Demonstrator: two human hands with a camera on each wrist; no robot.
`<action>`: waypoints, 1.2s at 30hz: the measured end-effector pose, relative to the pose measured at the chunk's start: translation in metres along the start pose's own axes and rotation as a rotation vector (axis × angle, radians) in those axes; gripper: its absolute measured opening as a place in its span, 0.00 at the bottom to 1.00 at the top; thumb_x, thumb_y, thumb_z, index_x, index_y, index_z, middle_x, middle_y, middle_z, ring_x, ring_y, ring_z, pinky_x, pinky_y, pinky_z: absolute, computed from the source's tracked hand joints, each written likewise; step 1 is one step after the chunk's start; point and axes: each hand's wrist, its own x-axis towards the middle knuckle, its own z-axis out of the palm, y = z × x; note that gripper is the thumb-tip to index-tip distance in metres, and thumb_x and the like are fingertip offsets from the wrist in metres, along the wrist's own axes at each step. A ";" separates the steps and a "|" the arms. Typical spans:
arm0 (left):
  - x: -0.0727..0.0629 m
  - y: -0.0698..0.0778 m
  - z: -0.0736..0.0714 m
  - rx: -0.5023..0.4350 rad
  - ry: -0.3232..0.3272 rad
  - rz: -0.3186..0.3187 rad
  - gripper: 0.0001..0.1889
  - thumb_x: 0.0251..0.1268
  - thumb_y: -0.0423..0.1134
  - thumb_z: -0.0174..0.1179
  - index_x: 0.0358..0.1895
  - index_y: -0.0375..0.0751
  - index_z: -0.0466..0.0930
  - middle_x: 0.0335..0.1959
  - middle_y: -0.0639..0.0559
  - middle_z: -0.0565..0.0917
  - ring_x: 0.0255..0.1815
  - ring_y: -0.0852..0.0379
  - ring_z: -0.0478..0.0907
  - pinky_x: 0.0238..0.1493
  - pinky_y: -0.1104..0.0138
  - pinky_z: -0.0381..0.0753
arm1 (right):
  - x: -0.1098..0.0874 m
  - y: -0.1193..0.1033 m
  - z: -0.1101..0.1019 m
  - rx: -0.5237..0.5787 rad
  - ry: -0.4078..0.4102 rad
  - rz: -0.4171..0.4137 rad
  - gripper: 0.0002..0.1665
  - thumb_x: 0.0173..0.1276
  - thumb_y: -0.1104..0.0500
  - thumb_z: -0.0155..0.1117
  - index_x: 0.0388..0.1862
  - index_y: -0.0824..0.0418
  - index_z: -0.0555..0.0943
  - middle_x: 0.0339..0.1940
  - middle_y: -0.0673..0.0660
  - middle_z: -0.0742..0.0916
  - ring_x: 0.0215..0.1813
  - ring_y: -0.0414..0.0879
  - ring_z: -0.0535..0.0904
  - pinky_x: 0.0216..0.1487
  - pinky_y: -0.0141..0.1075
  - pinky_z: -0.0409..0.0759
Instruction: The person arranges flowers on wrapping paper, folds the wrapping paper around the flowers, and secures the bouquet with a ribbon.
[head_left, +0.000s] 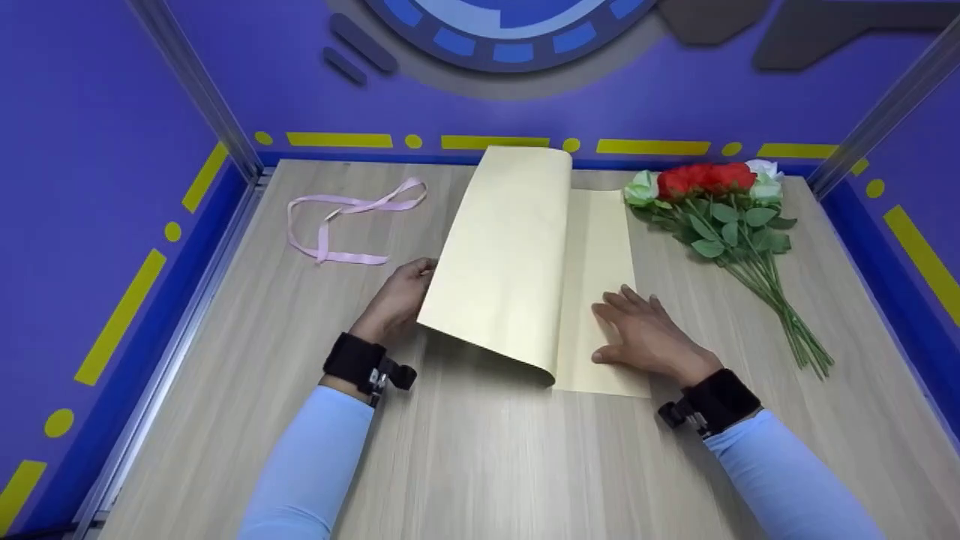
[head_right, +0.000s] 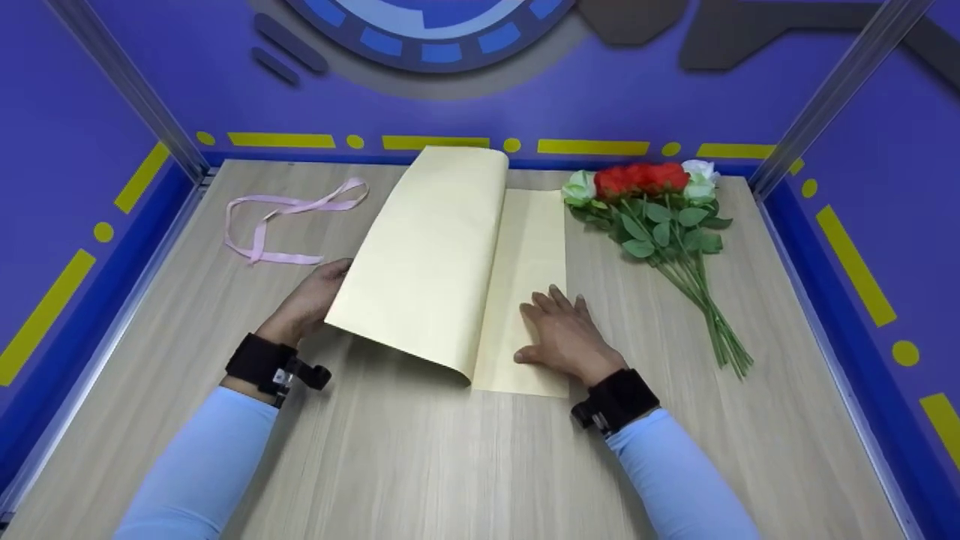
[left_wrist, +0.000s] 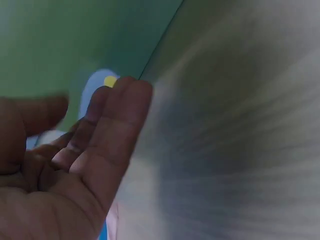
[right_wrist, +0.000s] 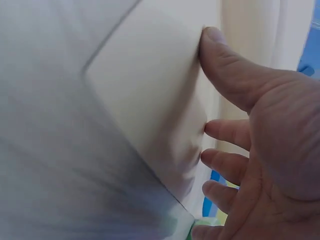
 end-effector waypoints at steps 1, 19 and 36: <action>0.001 0.001 -0.002 -0.044 0.038 -0.039 0.25 0.89 0.46 0.43 0.73 0.32 0.71 0.52 0.42 0.86 0.41 0.58 0.87 0.43 0.65 0.87 | 0.000 0.002 -0.001 0.003 -0.005 0.004 0.50 0.65 0.43 0.77 0.80 0.64 0.70 0.82 0.70 0.67 0.86 0.71 0.50 0.79 0.73 0.44; -0.024 0.004 -0.001 0.566 -0.001 -0.334 0.57 0.58 0.25 0.65 0.85 0.38 0.33 0.22 0.45 0.86 0.19 0.54 0.83 0.25 0.65 0.83 | -0.004 0.045 -0.024 0.030 0.021 0.010 0.36 0.68 0.57 0.75 0.73 0.64 0.77 0.79 0.75 0.70 0.82 0.79 0.53 0.73 0.81 0.47; -0.005 0.004 0.022 1.268 -0.160 0.100 0.55 0.62 0.53 0.75 0.87 0.50 0.50 0.88 0.39 0.48 0.88 0.31 0.34 0.82 0.34 0.43 | -0.004 0.032 -0.013 -0.085 0.112 0.091 0.50 0.70 0.35 0.70 0.77 0.67 0.71 0.75 0.72 0.74 0.74 0.74 0.67 0.66 0.73 0.65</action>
